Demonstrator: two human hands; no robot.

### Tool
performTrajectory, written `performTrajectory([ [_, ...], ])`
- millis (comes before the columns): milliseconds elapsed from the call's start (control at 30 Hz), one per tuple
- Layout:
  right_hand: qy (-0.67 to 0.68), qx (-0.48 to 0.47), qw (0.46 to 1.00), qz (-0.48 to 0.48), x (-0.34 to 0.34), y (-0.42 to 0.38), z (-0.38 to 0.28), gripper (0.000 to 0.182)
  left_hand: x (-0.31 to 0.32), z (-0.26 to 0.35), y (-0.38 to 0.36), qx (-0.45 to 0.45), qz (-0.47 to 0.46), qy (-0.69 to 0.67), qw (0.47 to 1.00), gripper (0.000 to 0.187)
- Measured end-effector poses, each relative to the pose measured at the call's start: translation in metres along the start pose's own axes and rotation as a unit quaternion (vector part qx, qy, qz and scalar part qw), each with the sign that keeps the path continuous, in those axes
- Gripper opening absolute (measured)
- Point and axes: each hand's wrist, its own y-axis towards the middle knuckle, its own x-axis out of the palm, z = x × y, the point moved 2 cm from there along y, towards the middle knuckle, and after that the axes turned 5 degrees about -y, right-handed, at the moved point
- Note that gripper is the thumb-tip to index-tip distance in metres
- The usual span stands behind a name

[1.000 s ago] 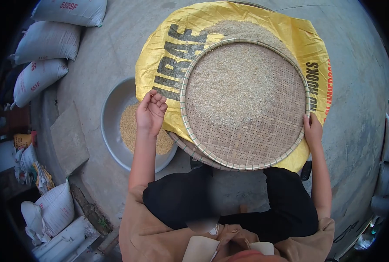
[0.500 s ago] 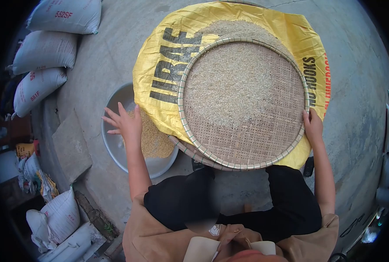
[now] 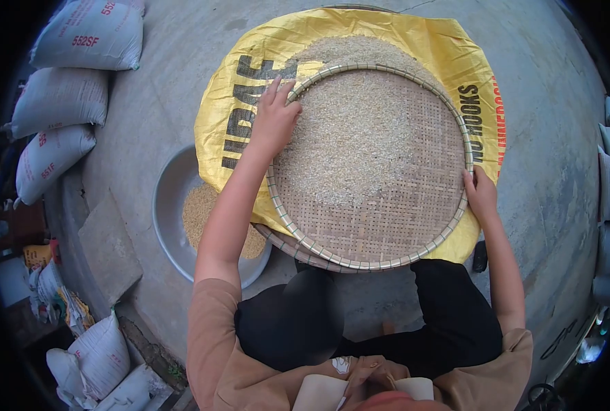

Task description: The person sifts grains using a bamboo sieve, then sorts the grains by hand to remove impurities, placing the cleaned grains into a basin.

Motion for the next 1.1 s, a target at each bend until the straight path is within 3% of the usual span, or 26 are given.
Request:
performTrajectory([
  [100, 0.003, 0.000, 1.000, -0.008, 0.000, 0.001, 0.001, 0.033, 0.015, 0.000, -0.004, 0.000, -0.021, -0.017, 1.000, 0.013],
  [167, 0.002, 0.003, 1.000, -0.007, 0.001, 0.001, 0.002, 0.033, 0.023, 0.003, -0.006, 0.019, 0.016, -0.055, 0.998, 0.009],
  [300, -0.002, 0.007, 1.000, -0.004, 0.002, -0.001, 0.003, 0.033, 0.028, 0.002, -0.005, 0.041, 0.036, -0.005, 0.999, 0.008],
  [400, -0.009, 0.007, 1.000, -0.008, 0.000, 0.000, 0.002, 0.033, 0.021, -0.004, -0.011, 0.014, 0.064, -0.043, 0.997, 0.010],
  [567, -0.005, 0.007, 1.000, -0.013, -0.001, -0.001, 0.000, 0.033, -0.001, -0.015, -0.025, -0.111, 0.105, -0.145, 0.978, 0.011],
  [1100, -0.005, 0.004, 1.000, -0.009, -0.003, -0.001, 0.001, 0.033, 0.019, 0.005, -0.028, -0.088, 0.038, -0.093, 0.991, 0.010],
])
